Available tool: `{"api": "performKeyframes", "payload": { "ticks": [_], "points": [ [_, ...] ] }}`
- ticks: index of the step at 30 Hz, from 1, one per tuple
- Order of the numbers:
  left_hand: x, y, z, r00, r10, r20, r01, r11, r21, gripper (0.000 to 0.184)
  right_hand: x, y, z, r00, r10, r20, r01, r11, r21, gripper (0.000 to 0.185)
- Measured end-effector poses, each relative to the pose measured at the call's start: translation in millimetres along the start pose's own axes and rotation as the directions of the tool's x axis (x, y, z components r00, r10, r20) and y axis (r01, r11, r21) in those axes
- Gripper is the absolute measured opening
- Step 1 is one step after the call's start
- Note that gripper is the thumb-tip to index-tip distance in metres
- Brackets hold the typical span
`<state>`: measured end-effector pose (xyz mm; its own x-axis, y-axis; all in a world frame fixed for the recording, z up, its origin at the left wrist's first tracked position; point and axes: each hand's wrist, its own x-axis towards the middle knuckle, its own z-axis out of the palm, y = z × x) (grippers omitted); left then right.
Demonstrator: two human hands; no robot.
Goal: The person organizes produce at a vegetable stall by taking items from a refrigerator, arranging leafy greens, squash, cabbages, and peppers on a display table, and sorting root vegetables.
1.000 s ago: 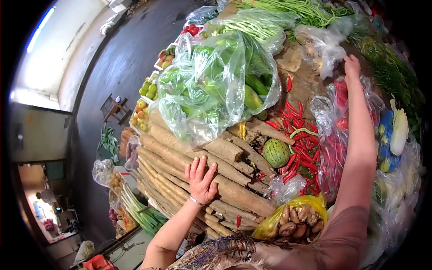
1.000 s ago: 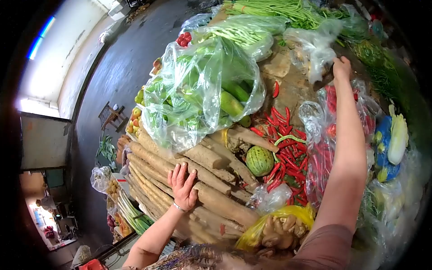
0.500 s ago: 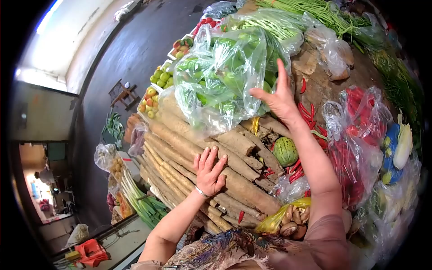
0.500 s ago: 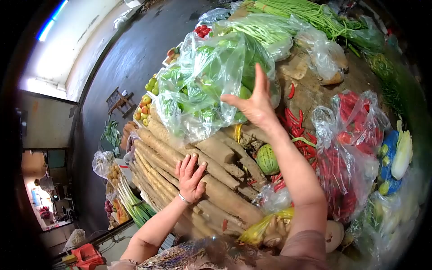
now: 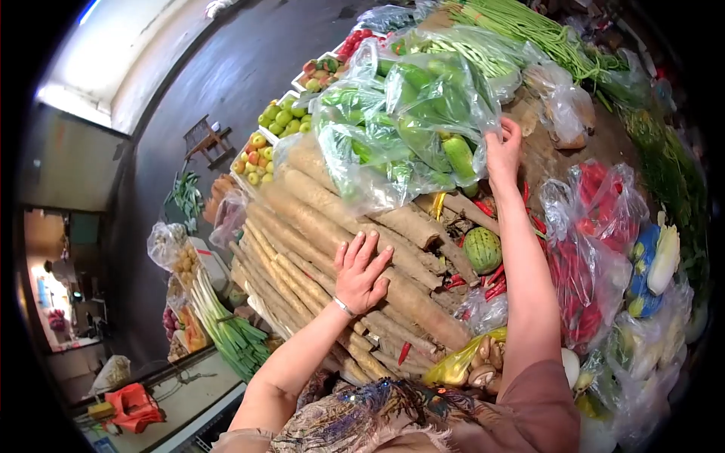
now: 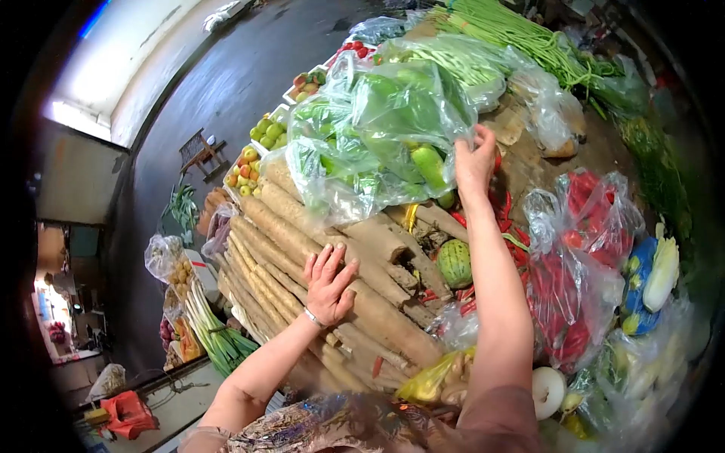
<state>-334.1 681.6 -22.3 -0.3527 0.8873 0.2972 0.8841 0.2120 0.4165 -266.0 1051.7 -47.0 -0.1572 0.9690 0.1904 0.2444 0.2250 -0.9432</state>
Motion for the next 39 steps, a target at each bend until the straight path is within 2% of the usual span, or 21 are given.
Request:
{"api": "performKeyframes", "payload": {
  "ticks": [2, 3, 4, 6, 7, 8, 9, 10, 12, 14, 17, 20, 21, 25, 28, 30, 33, 34, 36, 38, 39],
  "points": [
    [-1, -3, 0, 1.000, 0.018, 0.021, -0.017, 1.000, -0.009, 0.050, -9, 7, -3, 0.984, -0.139, -0.111, 0.094, 0.934, -0.344, 0.040],
    [-1, -3, 0, 1.000, 0.018, 0.023, -0.017, 1.000, -0.014, 0.050, -15, 12, 0, 0.991, 0.131, -0.014, -0.131, 0.991, 0.034, 0.031],
    [-1, -3, 0, 1.000, 0.020, 0.022, -0.019, 1.000, -0.016, 0.050, -12, 16, -2, 0.991, 0.129, -0.016, -0.129, 0.991, 0.033, 0.031],
    [-1, -3, 2, 1.000, 0.015, 0.014, -0.015, 1.000, -0.014, 0.049, -9, 8, -15, 0.957, 0.175, 0.230, -0.154, 0.982, -0.106, 0.028],
    [-1, -2, 2, 1.000, 0.013, 0.017, -0.012, 1.000, -0.013, 0.048, -11, 7, -10, 0.976, 0.097, 0.193, -0.106, 0.994, 0.037, 0.024],
    [0, 0, 0, 1.000, 0.009, 0.020, -0.009, 1.000, -0.012, 0.047, -2, 15, -8, 0.972, 0.128, 0.195, -0.134, 0.991, 0.016, 0.024],
    [1, 1, -1, 1.000, 0.007, 0.024, -0.007, 1.000, -0.003, 0.046, 3, 5, -9, 0.970, 0.186, 0.158, -0.209, 0.966, 0.150, 0.022],
    [2, 0, -1, 1.000, 0.018, 0.023, -0.017, 1.000, -0.005, 0.046, 9, -7, -7, 0.961, 0.240, 0.134, -0.270, 0.918, 0.290, 0.021],
    [0, -1, 1, 1.000, 0.018, 0.013, -0.018, 1.000, 0.008, 0.045, 22, -64, -12, 0.935, 0.287, 0.209, -0.348, 0.621, 0.703, 0.022],
    [-1, 0, 1, 1.000, 0.015, 0.016, -0.015, 1.000, -0.001, 0.045, 58, -70, -32, 0.901, 0.311, 0.303, -0.424, 0.484, 0.765, 0.022],
    [1, 0, 0, 1.000, 0.019, 0.010, -0.019, 1.000, -0.002, 0.046, 81, -95, -66, 0.911, 0.243, 0.335, -0.413, 0.551, 0.725, 0.020],
    [-1, 1, 1, 1.000, 0.016, 0.024, -0.016, 1.000, 0.000, 0.046, 74, -86, -90, 0.915, 0.164, 0.370, -0.398, 0.523, 0.754, 0.021],
    [1, 0, 1, 1.000, 0.018, 0.021, -0.018, 1.000, -0.001, 0.046, 65, -84, -96, 0.951, 0.165, 0.262, -0.305, 0.644, 0.702, 0.021],
    [1, -1, 2, 0.999, 0.018, 0.027, -0.017, 1.000, -0.012, 0.046, 58, -25, -123, 0.949, 0.251, 0.192, -0.311, 0.630, 0.711, 0.022],
    [1, -1, 4, 0.999, 0.022, 0.025, -0.023, 1.000, 0.004, 0.046, 69, -15, -136, 0.953, 0.194, 0.233, -0.303, 0.660, 0.688, 0.023],
    [2, -2, 5, 0.999, 0.033, 0.017, -0.033, 0.999, 0.007, 0.047, 79, -40, -128, 0.938, 0.236, 0.254, -0.346, 0.675, 0.652, 0.024],
    [1, -2, 6, 0.999, 0.033, 0.010, -0.033, 0.999, -0.013, 0.047, 62, -107, -113, 0.940, 0.106, 0.323, -0.293, 0.735, 0.612, 0.024],
    [1, -2, 6, 0.999, 0.032, 0.012, -0.031, 0.999, -0.009, 0.047, 56, -112, -114, 0.916, 0.042, 0.398, -0.291, 0.752, 0.591, 0.025],
    [2, -2, 6, 0.999, 0.037, 0.008, -0.037, 0.999, -0.009, 0.047, 57, -90, -118, 0.913, 0.072, 0.401, -0.315, 0.749, 0.583, 0.027],
    [3, -3, 8, 0.999, 0.038, -0.002, -0.038, 0.999, -0.014, 0.047, 62, -50, -121, 0.957, 0.151, 0.246, -0.238, 0.895, 0.377, 0.024],
    [2, -3, 7, 0.999, 0.038, 0.001, -0.038, 0.999, -0.014, 0.047, 72, -26, -130, 0.945, 0.195, 0.261, -0.238, 0.960, 0.147, 0.024]
  ]
}}
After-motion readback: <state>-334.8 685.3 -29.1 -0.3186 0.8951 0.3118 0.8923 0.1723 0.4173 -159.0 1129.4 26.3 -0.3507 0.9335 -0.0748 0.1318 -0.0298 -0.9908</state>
